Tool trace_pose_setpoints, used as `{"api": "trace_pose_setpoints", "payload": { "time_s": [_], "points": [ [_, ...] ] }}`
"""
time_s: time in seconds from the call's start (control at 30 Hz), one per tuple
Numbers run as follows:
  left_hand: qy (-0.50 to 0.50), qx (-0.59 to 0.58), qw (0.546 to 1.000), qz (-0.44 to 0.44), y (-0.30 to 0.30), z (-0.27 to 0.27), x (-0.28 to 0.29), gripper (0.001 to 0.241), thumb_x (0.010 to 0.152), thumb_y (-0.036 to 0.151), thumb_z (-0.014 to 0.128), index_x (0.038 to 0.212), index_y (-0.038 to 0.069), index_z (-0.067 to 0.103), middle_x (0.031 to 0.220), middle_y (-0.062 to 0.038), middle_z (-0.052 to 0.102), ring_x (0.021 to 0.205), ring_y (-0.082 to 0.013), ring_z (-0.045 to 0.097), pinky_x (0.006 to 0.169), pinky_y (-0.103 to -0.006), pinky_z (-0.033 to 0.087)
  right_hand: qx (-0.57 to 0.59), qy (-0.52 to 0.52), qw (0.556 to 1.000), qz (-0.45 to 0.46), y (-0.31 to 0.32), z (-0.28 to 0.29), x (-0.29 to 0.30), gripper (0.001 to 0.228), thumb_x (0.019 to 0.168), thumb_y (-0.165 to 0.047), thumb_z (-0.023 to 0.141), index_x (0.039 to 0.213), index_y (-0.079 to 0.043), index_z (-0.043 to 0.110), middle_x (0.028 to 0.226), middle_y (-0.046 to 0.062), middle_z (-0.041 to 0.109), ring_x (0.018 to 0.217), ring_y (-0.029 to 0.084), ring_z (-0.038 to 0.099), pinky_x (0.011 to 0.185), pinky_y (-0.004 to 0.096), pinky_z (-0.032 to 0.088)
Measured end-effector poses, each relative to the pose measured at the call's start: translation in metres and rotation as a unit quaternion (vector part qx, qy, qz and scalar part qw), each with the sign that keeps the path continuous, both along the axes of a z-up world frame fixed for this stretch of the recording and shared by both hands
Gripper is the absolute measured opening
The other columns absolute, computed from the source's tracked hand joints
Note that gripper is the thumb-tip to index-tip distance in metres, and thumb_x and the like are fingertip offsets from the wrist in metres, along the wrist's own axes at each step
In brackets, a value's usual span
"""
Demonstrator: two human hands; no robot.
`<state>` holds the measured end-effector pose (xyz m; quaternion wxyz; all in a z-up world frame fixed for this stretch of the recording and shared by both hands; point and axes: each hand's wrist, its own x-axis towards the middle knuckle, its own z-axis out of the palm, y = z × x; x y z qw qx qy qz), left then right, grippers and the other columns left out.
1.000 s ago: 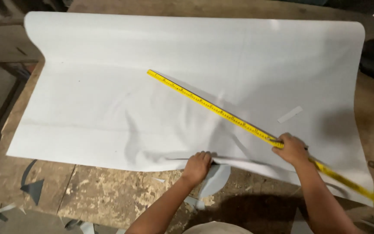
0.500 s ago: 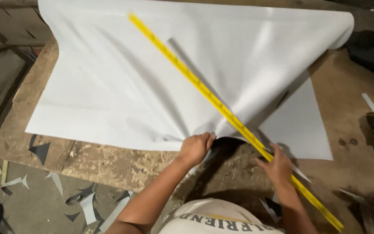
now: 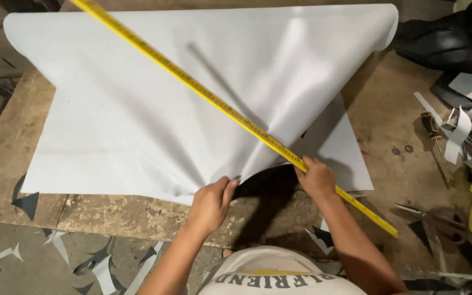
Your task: Measuring white fabric with a yellow ruler, marking it with a pen, and cutting it with scissors on a workshop table.
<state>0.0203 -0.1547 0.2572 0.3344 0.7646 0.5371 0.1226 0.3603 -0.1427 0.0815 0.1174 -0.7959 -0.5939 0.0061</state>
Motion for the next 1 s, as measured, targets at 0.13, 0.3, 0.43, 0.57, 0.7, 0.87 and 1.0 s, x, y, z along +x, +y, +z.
{"api": "trace_pose_setpoints", "payload": {
  "time_s": [0.13, 0.3, 0.43, 0.57, 0.7, 0.87, 1.0],
  "points": [
    [-0.022, 0.022, 1.0, 0.0, -0.028, 0.004, -0.017, 0.04, 0.108, 0.045, 0.042, 0.086, 0.015, 0.057, 0.07, -0.013, 0.066, 0.073, -0.0336, 0.065, 0.069, -0.0467, 0.05, -0.091, 0.046, 0.994, 0.028, -0.034, 0.099, 0.007, 0.031, 0.085, -0.051, 0.068, 0.099, -0.023, 0.069, 0.088, 0.009, 0.074, 0.087, 0.035, 0.073, 0.075, 0.046, 0.055],
    [-0.013, -0.082, 0.997, 0.009, -0.07, 0.01, -0.026, 0.041, 0.108, 0.042, 0.048, 0.079, 0.014, 0.056, 0.063, -0.007, 0.064, 0.058, -0.0246, 0.062, 0.059, -0.0394, 0.045, -0.365, 0.058, 0.928, 0.05, -0.084, 0.254, 0.006, 0.028, 0.094, -0.049, 0.061, 0.108, -0.027, 0.073, 0.104, 0.004, 0.078, 0.097, 0.023, 0.075, 0.086, 0.04, 0.055],
    [-0.035, -0.231, 0.972, -0.029, -0.097, -0.007, -0.032, 0.038, 0.101, 0.049, 0.05, 0.111, 0.022, 0.075, 0.104, -0.001, 0.081, 0.096, -0.0161, 0.074, 0.083, -0.0309, 0.05, -0.467, 0.082, 0.871, 0.127, -0.11, 0.227, 0.033, 0.016, 0.097, -0.045, 0.063, 0.1, -0.032, 0.073, 0.085, -0.009, 0.078, 0.07, 0.006, 0.068, 0.069, 0.025, 0.052],
    [-0.026, -0.503, 0.863, 0.035, -0.113, -0.007, -0.039, 0.066, 0.097, 0.063, 0.043, 0.143, 0.019, 0.063, 0.151, 0.001, 0.06, 0.138, -0.0164, 0.057, 0.114, -0.0298, 0.036, -0.49, 0.088, 0.852, 0.163, -0.116, 0.198, 0.044, 0.028, 0.084, -0.055, 0.082, 0.099, -0.034, 0.072, 0.087, -0.01, 0.077, 0.079, 0.005, 0.067, 0.075, 0.022, 0.048],
    [-0.04, -0.512, 0.846, 0.139, -0.127, 0.025, -0.041, 0.068, 0.092, 0.062, 0.052, 0.148, 0.025, 0.06, 0.158, 0.009, 0.055, 0.147, -0.0072, 0.048, 0.125, -0.0233, 0.026, -0.441, 0.14, 0.867, 0.186, -0.094, 0.179, 0.056, 0.045, 0.071, -0.055, 0.095, 0.102, -0.03, 0.074, 0.084, -0.013, 0.077, 0.077, 0.003, 0.067, 0.071, 0.02, 0.049],
    [-0.3, -0.218, 0.894, 0.249, -0.168, -0.196, -0.123, 0.035, 0.101, 0.04, 0.044, 0.094, 0.016, 0.068, 0.089, -0.001, 0.072, 0.085, -0.0142, 0.064, 0.088, -0.0294, 0.049, -0.39, 0.187, 0.898, 0.083, -0.053, 0.196, 0.028, 0.035, 0.076, -0.039, 0.091, 0.101, -0.019, 0.077, 0.093, -0.001, 0.084, 0.074, 0.012, 0.064, 0.068, 0.024, 0.046],
    [-0.106, -0.086, 0.866, 0.482, -0.141, -0.208, -0.184, 0.027, 0.095, 0.043, 0.061, 0.093, 0.019, 0.073, 0.078, -0.003, 0.077, 0.077, -0.0183, 0.07, 0.077, -0.0353, 0.05, -0.3, 0.216, 0.926, 0.077, -0.036, 0.155, 0.037, 0.043, 0.074, -0.035, 0.091, 0.111, -0.018, 0.079, 0.103, -0.001, 0.082, 0.093, 0.014, 0.069, 0.083, 0.028, 0.047]
  ]
}}
